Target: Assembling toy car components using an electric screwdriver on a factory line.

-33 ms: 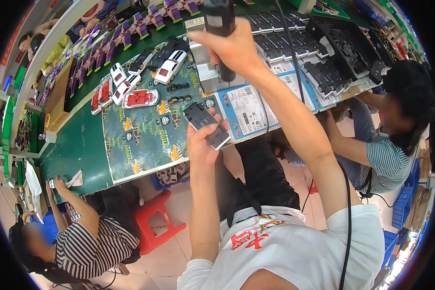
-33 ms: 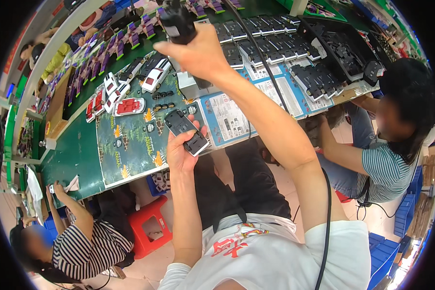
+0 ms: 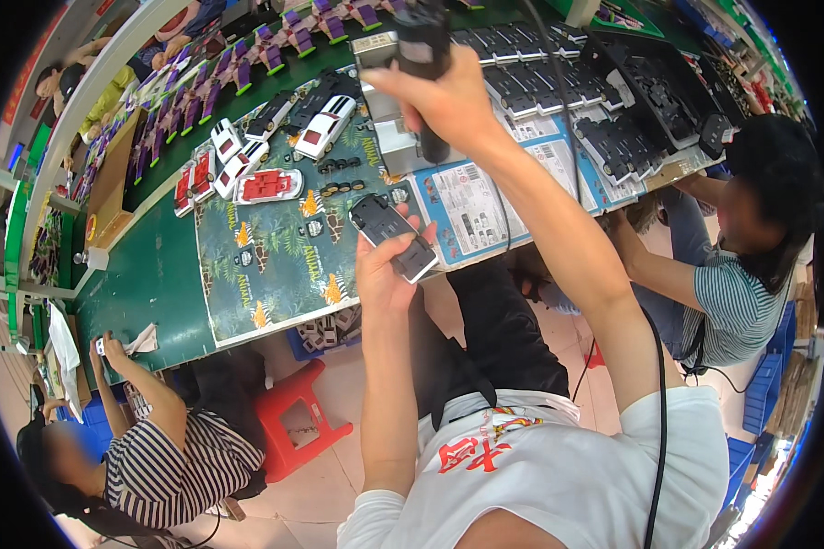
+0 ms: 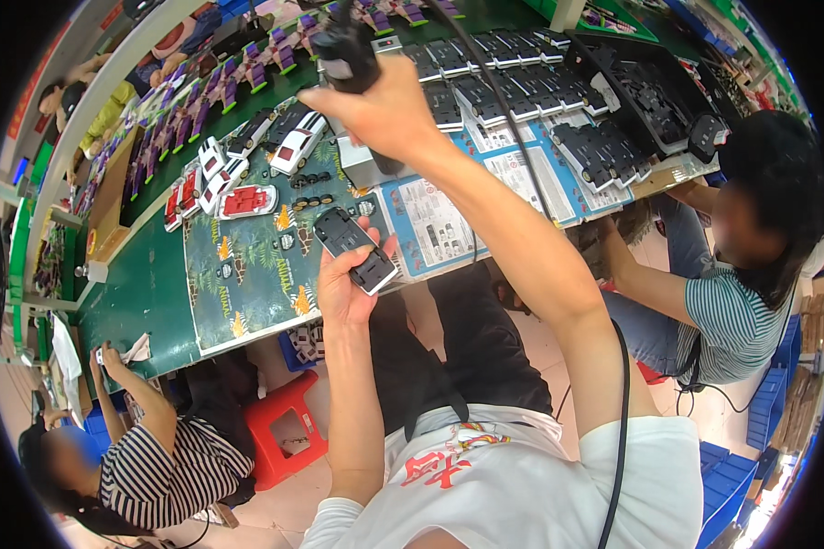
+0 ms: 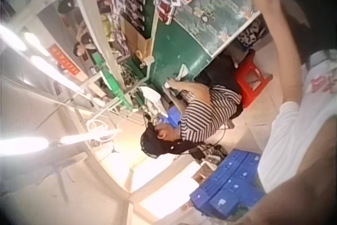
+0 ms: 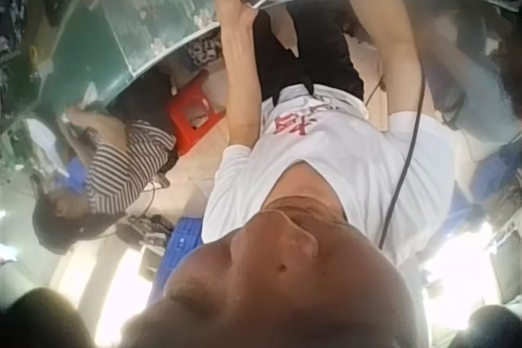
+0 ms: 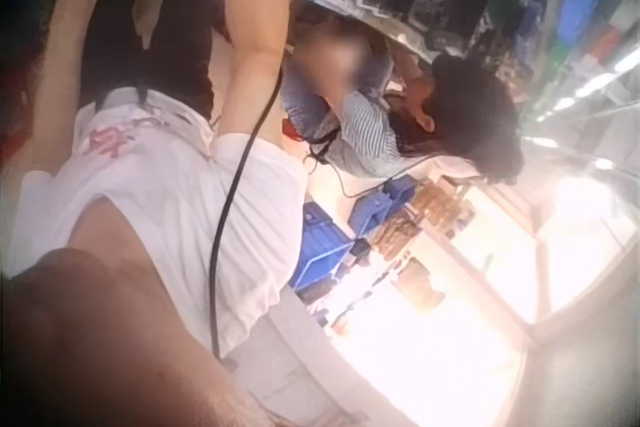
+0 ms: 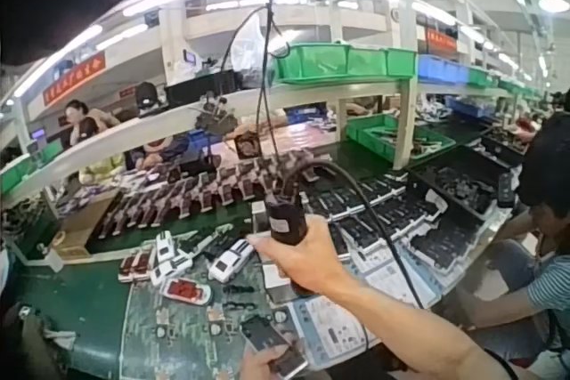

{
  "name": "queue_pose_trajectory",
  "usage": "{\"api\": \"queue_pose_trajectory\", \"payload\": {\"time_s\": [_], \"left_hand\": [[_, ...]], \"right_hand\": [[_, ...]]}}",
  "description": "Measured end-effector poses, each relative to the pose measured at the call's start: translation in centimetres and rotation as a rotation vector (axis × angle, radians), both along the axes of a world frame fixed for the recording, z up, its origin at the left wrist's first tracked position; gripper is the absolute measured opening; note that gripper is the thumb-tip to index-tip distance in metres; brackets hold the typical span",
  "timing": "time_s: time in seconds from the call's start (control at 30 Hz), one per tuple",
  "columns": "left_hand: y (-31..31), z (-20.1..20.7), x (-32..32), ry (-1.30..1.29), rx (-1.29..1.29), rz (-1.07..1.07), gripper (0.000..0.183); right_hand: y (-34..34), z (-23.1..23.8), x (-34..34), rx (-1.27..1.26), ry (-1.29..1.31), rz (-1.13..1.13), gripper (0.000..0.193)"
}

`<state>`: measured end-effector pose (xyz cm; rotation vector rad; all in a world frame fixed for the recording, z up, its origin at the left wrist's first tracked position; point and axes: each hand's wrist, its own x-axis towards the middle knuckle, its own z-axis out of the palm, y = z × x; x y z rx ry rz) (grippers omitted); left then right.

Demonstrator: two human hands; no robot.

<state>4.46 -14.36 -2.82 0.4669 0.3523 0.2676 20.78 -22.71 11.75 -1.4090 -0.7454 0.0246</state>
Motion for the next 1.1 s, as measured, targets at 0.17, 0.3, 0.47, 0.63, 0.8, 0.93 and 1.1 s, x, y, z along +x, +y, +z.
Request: {"api": "queue_pose_trajectory", "payload": {"time_s": [0.17, 0.3, 0.47, 0.63, 0.8, 0.93, 1.1], "left_hand": [[-0.1, 0.8, 0.3, 0.013, -0.012, 0.008, 0.057], [0.6, 0.4, 0.4, 0.012, 0.003, -0.015, 0.057], [0.6, 0.3, 0.4, -0.018, 0.023, -0.044, 0.058], [0.5, 0.3, 0.4, -0.005, 0.036, -0.039, 0.058], [0.5, 0.3, 0.3, 0.033, 0.012, -0.037, 0.057], [0.3, 0.6, 0.4, 0.051, 0.024, -0.026, 0.057], [0.5, 0.6, 0.4, 0.065, 0.047, -0.037, 0.057]], "right_hand": [[-4.3, 0.7, -5.3, 0.371, 0.297, 0.171, 0.020], [-5.8, -0.3, -8.7, 0.265, 0.243, 0.291, 0.016], [-5.2, -1.9, -9.2, 0.308, 0.241, 0.338, 0.015], [-4.8, -3.1, -9.0, 0.447, 0.344, 0.302, 0.015], [-5.3, -2.9, -8.7, 0.453, 0.361, 0.325, 0.016], [-5.6, -3.4, -8.4, 0.500, 0.396, 0.330, 0.015], [-5.8, -3.5, -8.6, 0.517, 0.406, 0.318, 0.014]]}}
